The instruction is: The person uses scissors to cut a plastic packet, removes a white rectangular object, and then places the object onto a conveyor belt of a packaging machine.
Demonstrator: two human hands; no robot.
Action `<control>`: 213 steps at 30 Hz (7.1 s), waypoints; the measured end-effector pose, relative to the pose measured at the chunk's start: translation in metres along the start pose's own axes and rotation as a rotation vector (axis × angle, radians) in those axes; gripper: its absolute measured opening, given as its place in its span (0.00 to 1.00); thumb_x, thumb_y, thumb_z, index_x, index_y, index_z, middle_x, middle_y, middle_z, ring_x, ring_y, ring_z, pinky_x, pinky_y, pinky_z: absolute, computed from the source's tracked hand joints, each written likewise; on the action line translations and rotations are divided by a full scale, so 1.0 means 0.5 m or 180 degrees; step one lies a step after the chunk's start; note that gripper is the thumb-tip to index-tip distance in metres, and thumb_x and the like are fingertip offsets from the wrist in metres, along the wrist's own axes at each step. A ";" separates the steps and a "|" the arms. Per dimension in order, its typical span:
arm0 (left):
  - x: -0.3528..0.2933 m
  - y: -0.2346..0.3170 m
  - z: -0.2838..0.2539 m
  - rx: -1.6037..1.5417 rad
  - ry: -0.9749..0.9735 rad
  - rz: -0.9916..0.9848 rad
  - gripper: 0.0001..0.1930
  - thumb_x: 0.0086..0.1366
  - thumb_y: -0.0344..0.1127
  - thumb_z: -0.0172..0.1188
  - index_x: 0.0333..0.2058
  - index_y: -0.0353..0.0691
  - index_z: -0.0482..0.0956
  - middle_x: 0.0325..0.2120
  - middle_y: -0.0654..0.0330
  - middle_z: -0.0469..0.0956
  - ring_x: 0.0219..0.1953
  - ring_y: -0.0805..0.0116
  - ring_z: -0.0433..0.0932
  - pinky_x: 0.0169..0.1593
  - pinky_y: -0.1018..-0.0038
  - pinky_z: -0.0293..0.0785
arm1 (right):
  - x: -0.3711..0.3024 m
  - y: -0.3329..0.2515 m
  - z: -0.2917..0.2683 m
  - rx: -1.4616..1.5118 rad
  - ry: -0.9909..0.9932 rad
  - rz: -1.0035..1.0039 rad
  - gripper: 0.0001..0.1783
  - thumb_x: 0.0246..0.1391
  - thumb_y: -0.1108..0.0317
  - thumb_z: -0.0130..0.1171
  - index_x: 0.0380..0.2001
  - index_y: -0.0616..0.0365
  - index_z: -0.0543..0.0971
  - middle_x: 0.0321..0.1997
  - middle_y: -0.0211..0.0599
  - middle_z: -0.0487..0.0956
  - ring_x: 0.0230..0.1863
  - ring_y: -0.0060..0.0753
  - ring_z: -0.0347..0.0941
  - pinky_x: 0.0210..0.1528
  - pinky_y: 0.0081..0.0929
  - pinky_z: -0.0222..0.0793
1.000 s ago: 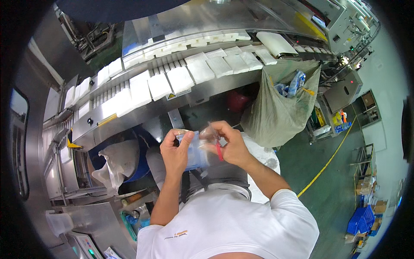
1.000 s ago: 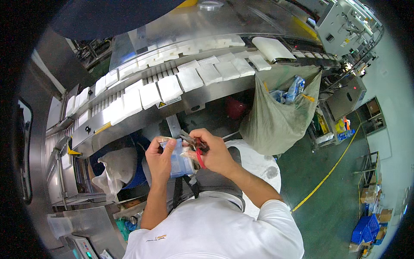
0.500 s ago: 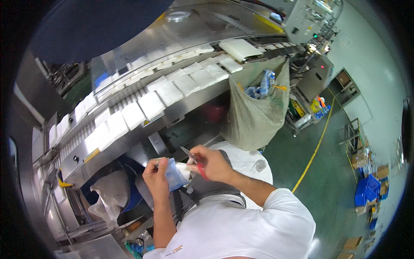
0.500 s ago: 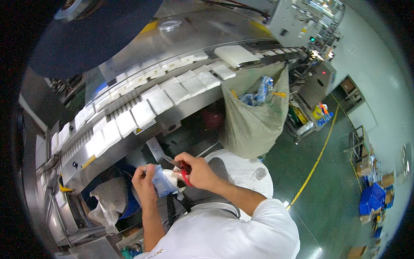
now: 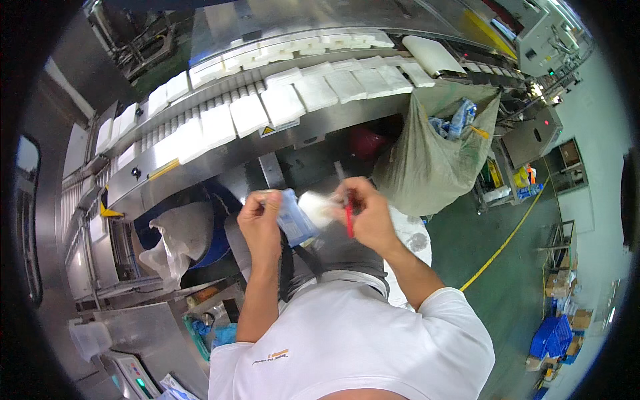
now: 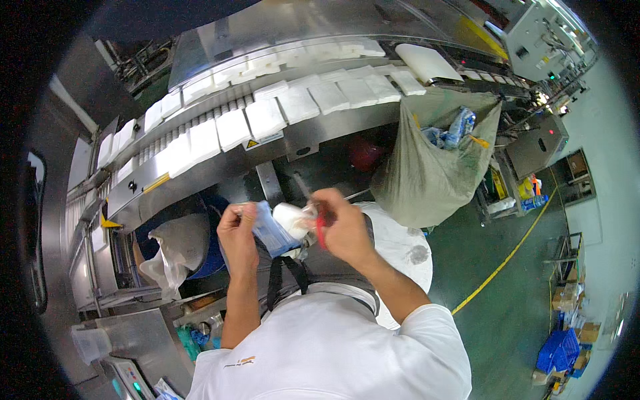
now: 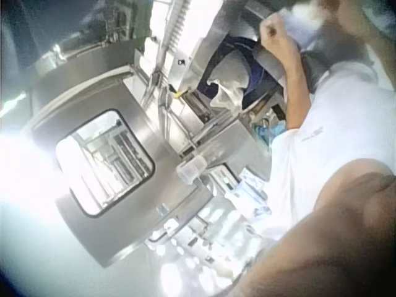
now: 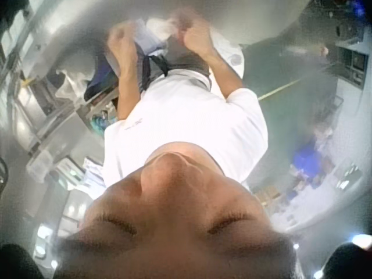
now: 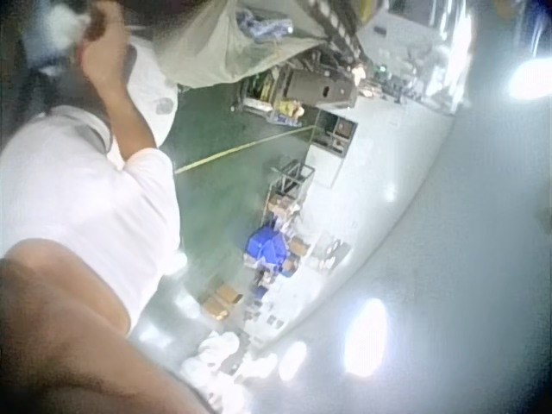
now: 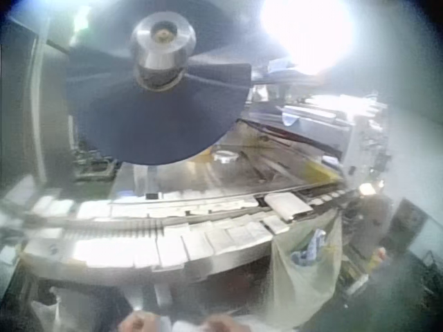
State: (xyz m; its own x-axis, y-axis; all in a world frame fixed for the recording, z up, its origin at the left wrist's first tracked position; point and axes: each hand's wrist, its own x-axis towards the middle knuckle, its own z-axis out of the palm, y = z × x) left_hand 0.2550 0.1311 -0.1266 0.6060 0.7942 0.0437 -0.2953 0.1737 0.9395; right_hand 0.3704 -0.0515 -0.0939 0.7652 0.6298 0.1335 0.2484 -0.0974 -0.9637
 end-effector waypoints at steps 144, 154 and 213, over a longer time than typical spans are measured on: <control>1.005 0.118 -0.289 0.3048 0.0521 0.0181 0.22 0.54 0.47 0.77 0.25 0.29 0.85 0.26 0.50 0.85 0.28 0.59 0.85 0.31 0.64 0.79 | -0.110 0.220 -0.054 0.1271 -0.0096 0.1631 0.24 0.61 0.74 0.65 0.55 0.60 0.64 0.38 0.43 0.85 0.37 0.29 0.83 0.34 0.19 0.74; 0.677 0.245 -0.457 0.3620 0.0420 0.2788 0.23 0.64 0.37 0.72 0.55 0.39 0.77 0.49 0.52 0.77 0.47 0.56 0.81 0.47 0.64 0.80 | -0.039 0.283 -0.008 0.0681 -0.1271 0.1089 0.29 0.58 0.83 0.64 0.59 0.60 0.64 0.43 0.43 0.81 0.44 0.33 0.81 0.49 0.31 0.80; -0.096 0.073 0.050 -0.0729 -0.0500 -0.0854 0.22 0.61 0.20 0.69 0.53 0.33 0.75 0.47 0.58 0.82 0.49 0.69 0.81 0.57 0.71 0.77 | 0.003 -0.046 -0.036 0.1318 -0.0955 0.0356 0.29 0.57 0.77 0.67 0.59 0.57 0.66 0.45 0.30 0.74 0.46 0.22 0.74 0.52 0.25 0.73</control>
State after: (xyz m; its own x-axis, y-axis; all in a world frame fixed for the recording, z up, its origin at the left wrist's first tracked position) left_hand 0.2334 0.0848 -0.0858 0.7847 0.6071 -0.1253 -0.2574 0.5029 0.8251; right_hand 0.3766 -0.0621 -0.0673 0.5547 0.8320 0.0112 -0.1272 0.0981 -0.9870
